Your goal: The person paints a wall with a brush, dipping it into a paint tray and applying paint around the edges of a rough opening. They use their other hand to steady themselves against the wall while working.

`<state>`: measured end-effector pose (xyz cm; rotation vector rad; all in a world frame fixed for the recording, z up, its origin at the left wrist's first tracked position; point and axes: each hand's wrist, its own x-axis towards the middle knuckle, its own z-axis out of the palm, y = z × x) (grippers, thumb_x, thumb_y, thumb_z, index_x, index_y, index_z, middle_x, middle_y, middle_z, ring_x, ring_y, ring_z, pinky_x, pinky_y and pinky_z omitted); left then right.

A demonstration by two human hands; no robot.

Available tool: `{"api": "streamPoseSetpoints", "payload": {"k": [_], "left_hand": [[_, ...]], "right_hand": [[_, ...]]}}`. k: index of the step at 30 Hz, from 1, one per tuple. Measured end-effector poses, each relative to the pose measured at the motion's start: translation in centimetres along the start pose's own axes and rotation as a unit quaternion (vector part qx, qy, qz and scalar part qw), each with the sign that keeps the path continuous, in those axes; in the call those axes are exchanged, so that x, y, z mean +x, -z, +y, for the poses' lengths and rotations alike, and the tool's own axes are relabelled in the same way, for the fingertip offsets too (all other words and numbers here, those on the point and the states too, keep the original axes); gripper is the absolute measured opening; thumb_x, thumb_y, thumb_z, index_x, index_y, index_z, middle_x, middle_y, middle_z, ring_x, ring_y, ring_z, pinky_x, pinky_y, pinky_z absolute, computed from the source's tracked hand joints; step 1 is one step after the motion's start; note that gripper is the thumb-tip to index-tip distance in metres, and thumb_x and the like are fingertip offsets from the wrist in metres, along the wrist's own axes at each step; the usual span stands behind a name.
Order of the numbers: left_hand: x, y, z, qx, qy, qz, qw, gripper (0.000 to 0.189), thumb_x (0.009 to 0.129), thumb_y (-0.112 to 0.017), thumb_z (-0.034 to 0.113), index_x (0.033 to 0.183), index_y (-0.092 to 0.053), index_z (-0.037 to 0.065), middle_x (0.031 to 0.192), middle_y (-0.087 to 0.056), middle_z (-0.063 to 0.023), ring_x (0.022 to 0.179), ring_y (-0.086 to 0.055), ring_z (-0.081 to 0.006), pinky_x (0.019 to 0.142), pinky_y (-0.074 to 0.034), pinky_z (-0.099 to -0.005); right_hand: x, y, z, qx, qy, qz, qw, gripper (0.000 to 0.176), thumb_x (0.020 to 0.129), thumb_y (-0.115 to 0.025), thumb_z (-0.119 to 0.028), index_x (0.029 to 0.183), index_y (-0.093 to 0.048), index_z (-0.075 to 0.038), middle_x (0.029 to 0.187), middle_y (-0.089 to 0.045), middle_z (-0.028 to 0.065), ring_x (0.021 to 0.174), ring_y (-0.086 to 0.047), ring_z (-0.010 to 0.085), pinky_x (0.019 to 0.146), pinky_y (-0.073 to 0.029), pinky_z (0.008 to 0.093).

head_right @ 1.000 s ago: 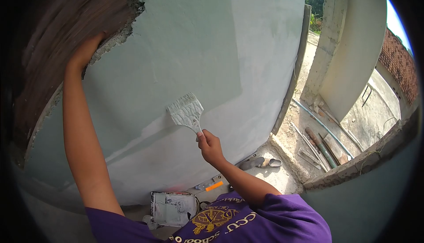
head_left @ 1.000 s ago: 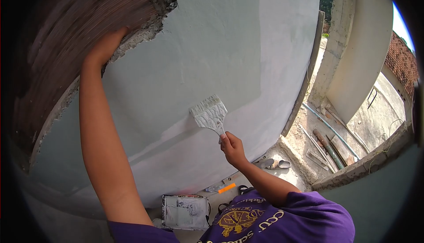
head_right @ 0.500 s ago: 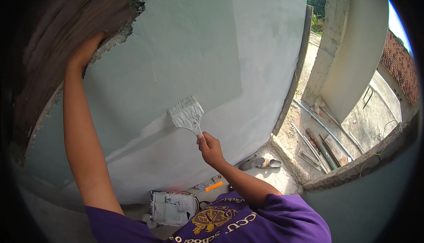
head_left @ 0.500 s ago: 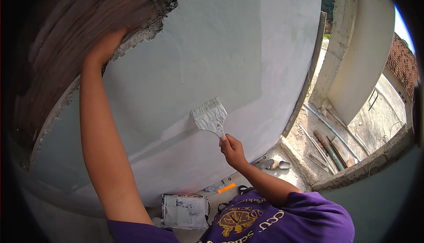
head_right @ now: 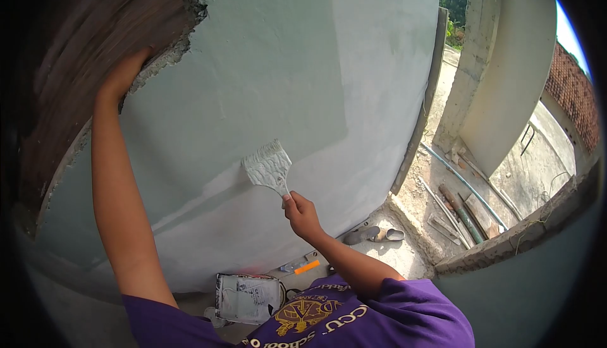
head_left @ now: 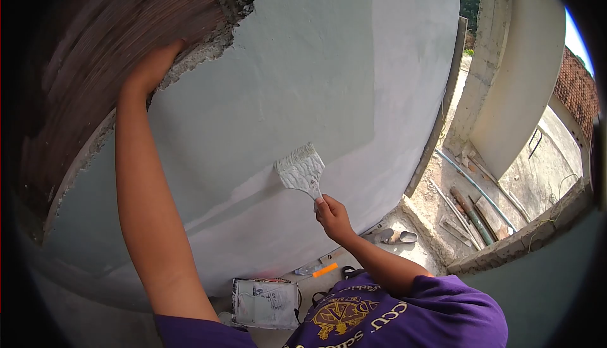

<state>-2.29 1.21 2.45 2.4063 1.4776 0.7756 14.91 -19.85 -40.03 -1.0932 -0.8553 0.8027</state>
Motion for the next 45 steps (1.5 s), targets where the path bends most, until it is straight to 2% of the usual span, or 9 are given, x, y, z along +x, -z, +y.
{"api": "streamPoseSetpoints", "payload": {"k": [4, 7, 17, 20, 22, 26, 40, 43, 45], "left_hand": [[-0.1, -0.1, -0.2, -0.002, -0.013, 0.005, 1.000, 0.069, 0.088, -0.044, 0.056, 0.127, -0.057, 0.000, 0.129, -0.057, -0.0219, 0.116, -0.054, -0.0318, 0.100, -0.037, -0.0364], [-0.2, -0.1, 0.0, -0.001, -0.014, 0.000, 1.000, 0.070, 0.089, -0.043, 0.056, 0.126, -0.057, -0.001, 0.128, -0.057, -0.0225, 0.116, -0.055, -0.0320, 0.100, -0.037, -0.0363], [0.2, -0.2, -0.3, -0.017, 0.002, -0.005, 1.000, 0.070, 0.089, -0.042, 0.057, 0.127, -0.057, 0.000, 0.128, -0.057, -0.0228, 0.116, -0.055, -0.0327, 0.100, -0.038, -0.0364], [-0.7, -0.4, 0.2, -0.019, 0.005, 0.023, 1.000, 0.063, 0.090, -0.045, 0.050, 0.122, -0.060, -0.003, 0.120, -0.062, -0.0178, 0.108, -0.056, -0.0241, 0.097, -0.038, -0.0306], [-1.2, -0.2, 1.0, -0.016, 0.011, 0.017, 1.000, 0.063, 0.090, -0.045, 0.051, 0.122, -0.060, -0.002, 0.120, -0.062, -0.0178, 0.108, -0.056, -0.0241, 0.097, -0.038, -0.0306], [-0.4, -0.3, 0.2, -0.004, -0.017, 0.019, 1.000, 0.064, 0.090, -0.046, 0.052, 0.123, -0.060, -0.001, 0.121, -0.062, -0.0176, 0.109, -0.056, -0.0246, 0.097, -0.037, -0.0309], [-0.7, -0.2, 0.4, -0.006, -0.010, 0.008, 1.000, 0.063, 0.090, -0.045, 0.050, 0.124, -0.059, -0.001, 0.122, -0.061, -0.0176, 0.110, -0.056, -0.0246, 0.098, -0.037, -0.0313], [-0.3, -0.1, 0.4, -0.004, -0.003, 0.001, 1.000, 0.063, 0.090, -0.045, 0.050, 0.124, -0.059, 0.000, 0.122, -0.061, -0.0178, 0.110, -0.056, -0.0248, 0.098, -0.037, -0.0314], [-0.4, -0.1, 0.3, -0.005, -0.001, 0.002, 1.000, 0.063, 0.090, -0.045, 0.051, 0.124, -0.059, 0.000, 0.123, -0.061, -0.0179, 0.110, -0.056, -0.0251, 0.098, -0.037, -0.0315]], "right_hand": [[-0.3, -0.2, -0.1, -0.002, 0.011, 0.006, 1.000, 0.035, 0.101, -0.046, -0.027, 0.075, -0.048, -0.005, 0.059, -0.037, -0.0040, 0.052, -0.036, 0.0050, 0.048, -0.030, 0.0227], [-0.5, 0.0, -0.6, -0.035, 0.012, -0.002, 0.999, 0.035, 0.101, -0.046, -0.027, 0.075, -0.048, -0.004, 0.058, -0.037, -0.0040, 0.052, -0.036, 0.0052, 0.048, -0.031, 0.0230], [-0.4, 0.1, 0.2, 0.006, -0.001, -0.002, 1.000, 0.035, 0.102, -0.045, -0.026, 0.073, -0.046, -0.006, 0.062, -0.039, -0.0032, 0.053, -0.036, 0.0053, 0.048, -0.031, 0.0226], [-0.4, -0.3, 0.2, 0.008, 0.007, 0.011, 1.000, 0.035, 0.102, -0.046, -0.026, 0.072, -0.045, -0.007, 0.062, -0.039, -0.0035, 0.053, -0.036, 0.0052, 0.048, -0.031, 0.0224], [-0.5, 0.2, 0.4, 0.002, -0.014, -0.017, 1.000, 0.035, 0.102, -0.046, -0.026, 0.072, -0.044, -0.007, 0.062, -0.038, -0.0035, 0.053, -0.035, 0.0052, 0.048, -0.030, 0.0224], [-0.7, -0.1, 0.1, -0.006, 0.000, 0.006, 1.000, 0.035, 0.102, -0.046, -0.027, 0.072, -0.044, -0.007, 0.061, -0.038, -0.0042, 0.053, -0.034, 0.0050, 0.048, -0.030, 0.0225], [-0.9, -0.4, -0.2, -0.031, 0.001, 0.011, 0.999, 0.036, 0.101, -0.047, -0.026, 0.071, -0.044, -0.007, 0.060, -0.038, -0.0043, 0.053, -0.036, 0.0048, 0.048, -0.031, 0.0228], [-0.7, -0.2, 0.6, 0.004, -0.015, -0.006, 1.000, 0.037, 0.100, -0.047, -0.029, 0.072, -0.050, -0.004, 0.054, -0.041, -0.0028, 0.051, -0.037, 0.0056, 0.048, -0.031, 0.0257], [-0.9, -0.4, 0.1, -0.031, -0.003, 0.018, 0.999, 0.037, 0.101, -0.047, -0.028, 0.071, -0.046, -0.006, 0.058, -0.039, -0.0036, 0.052, -0.037, 0.0051, 0.048, -0.031, 0.0239]]}}
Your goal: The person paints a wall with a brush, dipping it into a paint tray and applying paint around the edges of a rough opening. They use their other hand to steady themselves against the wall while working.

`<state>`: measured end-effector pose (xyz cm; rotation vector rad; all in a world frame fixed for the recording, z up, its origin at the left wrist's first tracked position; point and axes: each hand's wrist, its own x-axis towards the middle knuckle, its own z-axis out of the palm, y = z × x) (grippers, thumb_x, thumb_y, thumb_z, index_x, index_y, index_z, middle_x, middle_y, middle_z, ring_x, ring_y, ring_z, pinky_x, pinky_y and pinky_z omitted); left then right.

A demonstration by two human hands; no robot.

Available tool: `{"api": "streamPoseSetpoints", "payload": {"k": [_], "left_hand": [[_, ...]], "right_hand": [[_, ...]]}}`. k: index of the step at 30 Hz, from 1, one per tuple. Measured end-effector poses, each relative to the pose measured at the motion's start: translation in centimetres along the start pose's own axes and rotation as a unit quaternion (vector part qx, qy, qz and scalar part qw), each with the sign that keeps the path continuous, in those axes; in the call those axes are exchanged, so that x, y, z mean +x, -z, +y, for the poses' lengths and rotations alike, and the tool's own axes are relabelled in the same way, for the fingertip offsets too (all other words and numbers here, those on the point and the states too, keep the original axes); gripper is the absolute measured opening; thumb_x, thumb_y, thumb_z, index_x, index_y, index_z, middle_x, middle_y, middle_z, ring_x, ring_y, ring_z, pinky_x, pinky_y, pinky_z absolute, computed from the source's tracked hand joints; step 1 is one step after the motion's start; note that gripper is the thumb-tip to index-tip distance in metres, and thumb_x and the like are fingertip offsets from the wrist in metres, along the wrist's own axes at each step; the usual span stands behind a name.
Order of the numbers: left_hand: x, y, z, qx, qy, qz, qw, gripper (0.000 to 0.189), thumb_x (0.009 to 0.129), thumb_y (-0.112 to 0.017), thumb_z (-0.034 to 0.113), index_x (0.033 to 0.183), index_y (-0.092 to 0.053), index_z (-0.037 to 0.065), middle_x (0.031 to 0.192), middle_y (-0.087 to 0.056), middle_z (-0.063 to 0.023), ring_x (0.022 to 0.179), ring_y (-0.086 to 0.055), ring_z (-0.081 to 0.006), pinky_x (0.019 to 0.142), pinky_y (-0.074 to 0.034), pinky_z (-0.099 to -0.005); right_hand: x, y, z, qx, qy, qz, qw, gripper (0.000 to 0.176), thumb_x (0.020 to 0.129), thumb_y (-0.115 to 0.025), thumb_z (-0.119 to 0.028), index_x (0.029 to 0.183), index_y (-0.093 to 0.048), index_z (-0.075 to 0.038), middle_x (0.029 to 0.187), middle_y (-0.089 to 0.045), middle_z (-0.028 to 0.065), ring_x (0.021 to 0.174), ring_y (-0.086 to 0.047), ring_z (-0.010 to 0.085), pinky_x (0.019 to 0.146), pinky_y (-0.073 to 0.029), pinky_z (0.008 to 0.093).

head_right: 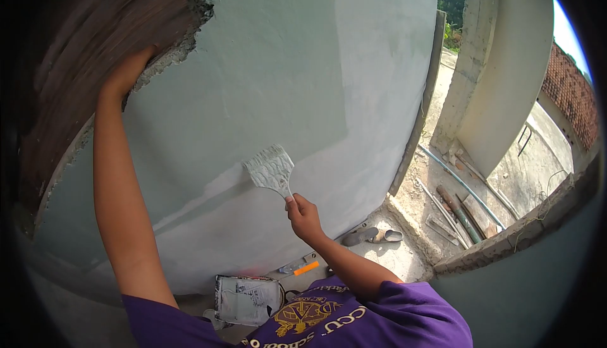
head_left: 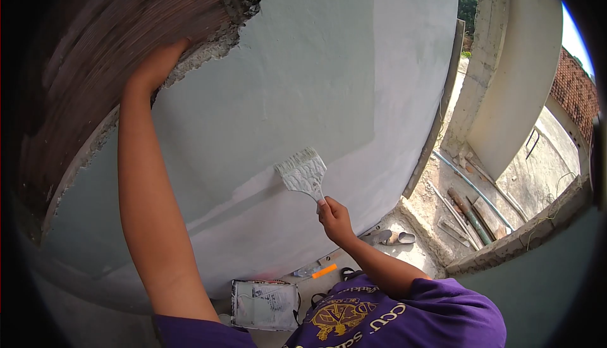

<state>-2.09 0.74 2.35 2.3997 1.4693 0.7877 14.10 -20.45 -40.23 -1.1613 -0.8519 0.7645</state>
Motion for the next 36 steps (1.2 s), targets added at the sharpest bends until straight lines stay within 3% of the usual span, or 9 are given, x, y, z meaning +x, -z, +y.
{"api": "streamPoseSetpoints", "payload": {"k": [26, 29, 36], "left_hand": [[0.1, -0.2, -0.5, 0.005, -0.015, 0.026, 1.000, 0.064, 0.090, -0.045, 0.051, 0.122, -0.059, -0.003, 0.122, -0.062, -0.0186, 0.110, -0.056, -0.0253, 0.098, -0.037, -0.0319], [0.7, 0.2, -0.6, 0.010, -0.018, -0.023, 1.000, 0.068, 0.089, -0.042, 0.055, 0.128, -0.056, 0.001, 0.130, -0.056, -0.0222, 0.117, -0.054, -0.0322, 0.101, -0.037, -0.0377], [0.2, 0.3, -0.2, 0.003, 0.004, -0.018, 1.000, 0.068, 0.089, -0.043, 0.055, 0.129, -0.056, 0.001, 0.131, -0.055, -0.0220, 0.118, -0.054, -0.0321, 0.100, -0.037, -0.0368]], "right_hand": [[0.1, 0.6, 0.0, -0.037, 0.014, 0.007, 0.999, 0.036, 0.101, -0.047, -0.026, 0.072, -0.047, -0.005, 0.059, -0.041, -0.0036, 0.052, -0.036, 0.0048, 0.048, -0.031, 0.0231], [-0.1, 0.7, 0.4, -0.024, 0.004, 0.007, 1.000, 0.036, 0.100, -0.047, -0.027, 0.072, -0.049, -0.004, 0.057, -0.042, -0.0022, 0.052, -0.038, 0.0058, 0.048, -0.032, 0.0247], [-0.2, 0.6, 0.7, -0.027, -0.004, 0.013, 1.000, 0.038, 0.099, -0.048, -0.030, 0.073, -0.052, -0.002, 0.054, -0.045, 0.0004, 0.051, -0.041, 0.0078, 0.048, -0.034, 0.0274]]}}
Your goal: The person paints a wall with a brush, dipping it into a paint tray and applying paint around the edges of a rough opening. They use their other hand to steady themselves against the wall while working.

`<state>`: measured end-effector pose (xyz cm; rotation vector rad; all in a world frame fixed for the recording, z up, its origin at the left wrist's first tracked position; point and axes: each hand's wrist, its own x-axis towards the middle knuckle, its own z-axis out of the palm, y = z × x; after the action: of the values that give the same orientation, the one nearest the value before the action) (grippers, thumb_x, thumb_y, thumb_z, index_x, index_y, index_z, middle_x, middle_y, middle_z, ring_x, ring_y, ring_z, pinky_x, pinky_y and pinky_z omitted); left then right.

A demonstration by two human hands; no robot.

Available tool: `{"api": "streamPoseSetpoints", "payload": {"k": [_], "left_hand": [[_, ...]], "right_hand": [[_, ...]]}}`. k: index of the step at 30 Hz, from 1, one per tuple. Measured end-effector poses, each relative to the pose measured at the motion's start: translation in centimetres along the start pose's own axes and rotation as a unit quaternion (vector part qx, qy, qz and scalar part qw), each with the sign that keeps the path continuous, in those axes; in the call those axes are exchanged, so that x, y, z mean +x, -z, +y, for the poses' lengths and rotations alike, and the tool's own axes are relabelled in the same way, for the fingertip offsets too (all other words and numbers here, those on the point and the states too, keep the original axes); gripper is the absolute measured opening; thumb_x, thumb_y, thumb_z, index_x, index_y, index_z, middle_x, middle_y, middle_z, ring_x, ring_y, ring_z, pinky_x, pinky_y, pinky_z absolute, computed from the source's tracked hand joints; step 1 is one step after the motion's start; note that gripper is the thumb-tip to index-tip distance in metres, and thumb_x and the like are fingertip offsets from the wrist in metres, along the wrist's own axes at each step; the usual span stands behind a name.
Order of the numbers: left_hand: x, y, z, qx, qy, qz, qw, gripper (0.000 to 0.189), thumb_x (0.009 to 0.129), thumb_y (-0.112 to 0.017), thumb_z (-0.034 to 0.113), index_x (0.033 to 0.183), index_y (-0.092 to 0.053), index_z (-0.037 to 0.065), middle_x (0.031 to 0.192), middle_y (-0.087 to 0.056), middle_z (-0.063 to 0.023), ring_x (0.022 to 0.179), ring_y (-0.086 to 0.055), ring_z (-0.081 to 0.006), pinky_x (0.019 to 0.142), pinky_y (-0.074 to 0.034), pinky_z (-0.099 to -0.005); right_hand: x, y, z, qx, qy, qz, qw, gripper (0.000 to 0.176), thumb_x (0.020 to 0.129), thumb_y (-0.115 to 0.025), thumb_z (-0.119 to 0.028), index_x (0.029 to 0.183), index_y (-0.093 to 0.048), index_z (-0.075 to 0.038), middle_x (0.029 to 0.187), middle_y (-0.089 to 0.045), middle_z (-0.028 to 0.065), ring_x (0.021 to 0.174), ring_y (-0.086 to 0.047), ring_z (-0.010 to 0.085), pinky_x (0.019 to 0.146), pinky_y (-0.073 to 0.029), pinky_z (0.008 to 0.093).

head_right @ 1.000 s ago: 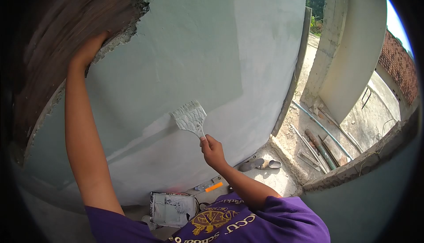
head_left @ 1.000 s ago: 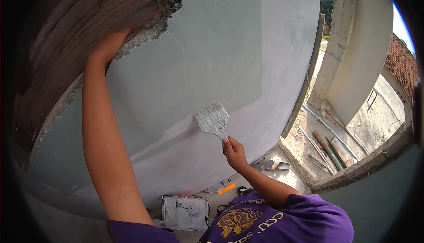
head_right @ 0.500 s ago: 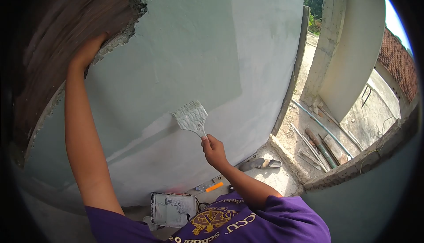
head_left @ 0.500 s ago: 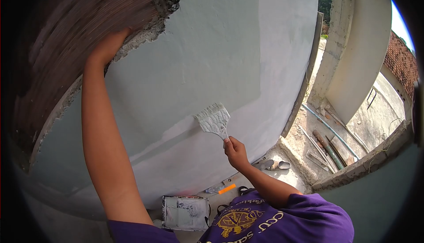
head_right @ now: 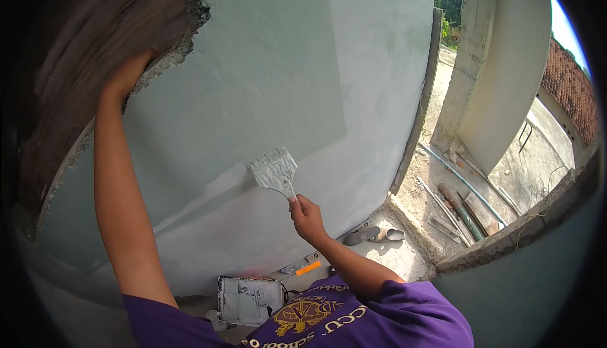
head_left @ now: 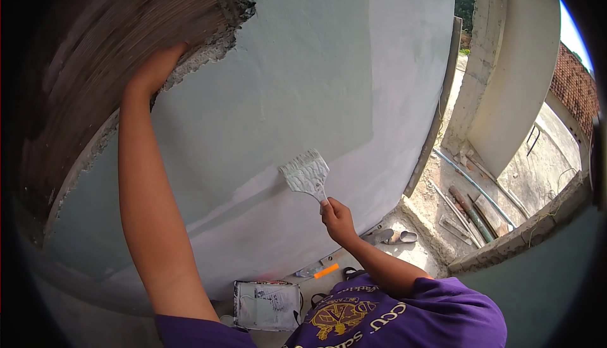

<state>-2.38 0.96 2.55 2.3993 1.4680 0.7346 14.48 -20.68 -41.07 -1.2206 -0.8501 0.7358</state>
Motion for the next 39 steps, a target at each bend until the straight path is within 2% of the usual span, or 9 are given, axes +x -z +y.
{"api": "streamPoseSetpoints", "payload": {"k": [5, 8, 13, 16, 19, 22, 25, 28, 39], "left_hand": [[-0.2, -0.3, 0.2, -0.024, -0.007, 0.001, 1.000, 0.068, 0.088, -0.044, 0.055, 0.128, -0.057, 0.001, 0.129, -0.057, -0.0217, 0.117, -0.055, -0.0318, 0.100, -0.037, -0.0360], [-0.5, -0.4, 0.4, -0.007, -0.007, 0.020, 1.000, 0.065, 0.090, -0.045, 0.052, 0.125, -0.059, -0.001, 0.123, -0.061, -0.0180, 0.111, -0.056, -0.0247, 0.098, -0.037, -0.0312], [0.0, -0.4, 0.0, -0.016, -0.004, 0.024, 1.000, 0.065, 0.090, -0.046, 0.052, 0.125, -0.058, -0.001, 0.123, -0.061, -0.0177, 0.110, -0.056, -0.0247, 0.097, -0.038, -0.0311], [-0.3, -0.3, 0.1, -0.016, -0.004, 0.022, 1.000, 0.065, 0.090, -0.046, 0.052, 0.125, -0.058, -0.001, 0.123, -0.061, -0.0178, 0.110, -0.056, -0.0247, 0.097, -0.038, -0.0310], [-0.6, -0.4, 0.5, -0.020, -0.001, 0.022, 1.000, 0.064, 0.090, -0.046, 0.051, 0.125, -0.058, -0.001, 0.124, -0.060, -0.0179, 0.111, -0.056, -0.0247, 0.097, -0.038, -0.0308], [-0.6, -0.3, 0.3, -0.010, -0.007, 0.027, 1.000, 0.064, 0.090, -0.046, 0.051, 0.125, -0.058, -0.001, 0.125, -0.060, -0.0180, 0.112, -0.055, -0.0249, 0.098, -0.037, -0.0306], [-0.4, -0.3, 0.4, -0.012, -0.008, 0.018, 1.000, 0.064, 0.089, -0.046, 0.051, 0.126, -0.058, 0.000, 0.125, -0.060, -0.0181, 0.113, -0.055, -0.0253, 0.099, -0.036, -0.0306], [-0.3, -0.2, 0.0, -0.007, -0.012, 0.018, 1.000, 0.064, 0.089, -0.045, 0.051, 0.126, -0.058, 0.000, 0.126, -0.060, -0.0180, 0.113, -0.055, -0.0258, 0.100, -0.036, -0.0309], [-0.9, -0.1, 0.5, -0.004, -0.011, 0.020, 1.000, 0.065, 0.090, -0.044, 0.051, 0.126, -0.057, -0.001, 0.126, -0.059, -0.0188, 0.114, -0.055, -0.0264, 0.100, -0.035, -0.0313]], "right_hand": [[-0.1, 0.3, -0.5, -0.016, 0.004, -0.003, 1.000, 0.038, 0.100, -0.048, -0.029, 0.072, -0.050, -0.003, 0.055, -0.043, -0.0014, 0.052, -0.039, 0.0066, 0.048, -0.033, 0.0260], [-0.2, 0.3, -0.8, -0.012, 0.001, 0.000, 1.000, 0.037, 0.101, -0.047, -0.027, 0.070, -0.046, -0.006, 0.058, -0.039, -0.0046, 0.052, -0.036, 0.0045, 0.047, -0.031, 0.0231], [-0.1, 0.8, -0.8, -0.011, -0.020, -0.017, 1.000, 0.038, 0.099, -0.049, -0.029, 0.072, -0.052, -0.002, 0.054, -0.045, 0.0008, 0.051, -0.041, 0.0079, 0.048, -0.034, 0.0275], [-0.1, 0.7, 0.0, -0.022, 0.002, 0.008, 1.000, 0.036, 0.101, -0.047, -0.027, 0.071, -0.048, -0.006, 0.058, -0.039, -0.0043, 0.052, -0.036, 0.0047, 0.047, -0.031, 0.0235], [-0.2, 1.0, -0.8, -0.012, -0.006, -0.031, 0.999, 0.036, 0.101, -0.047, -0.027, 0.072, -0.047, -0.005, 0.059, -0.040, -0.0043, 0.052, -0.036, 0.0048, 0.047, -0.031, 0.0235], [-0.2, 0.7, 0.0, -0.022, 0.018, 0.008, 1.000, 0.036, 0.101, -0.047, -0.027, 0.072, -0.047, -0.005, 0.059, -0.040, -0.0041, 0.052, -0.036, 0.0048, 0.047, -0.031, 0.0235], [0.0, 1.3, 0.3, 0.001, -0.023, -0.032, 0.999, 0.036, 0.101, -0.047, -0.027, 0.071, -0.047, -0.006, 0.059, -0.040, -0.0040, 0.053, -0.037, 0.0048, 0.048, -0.031, 0.0234], [0.0, 1.1, 0.8, -0.028, 0.008, 0.001, 1.000, 0.037, 0.101, -0.047, -0.027, 0.071, -0.047, -0.006, 0.058, -0.040, -0.0042, 0.053, -0.036, 0.0048, 0.048, -0.030, 0.0236], [-0.1, 1.3, 0.6, -0.036, -0.001, -0.011, 0.999, 0.038, 0.101, -0.047, -0.028, 0.071, -0.048, -0.005, 0.057, -0.039, -0.0046, 0.052, -0.036, 0.0045, 0.048, -0.030, 0.0236]]}}
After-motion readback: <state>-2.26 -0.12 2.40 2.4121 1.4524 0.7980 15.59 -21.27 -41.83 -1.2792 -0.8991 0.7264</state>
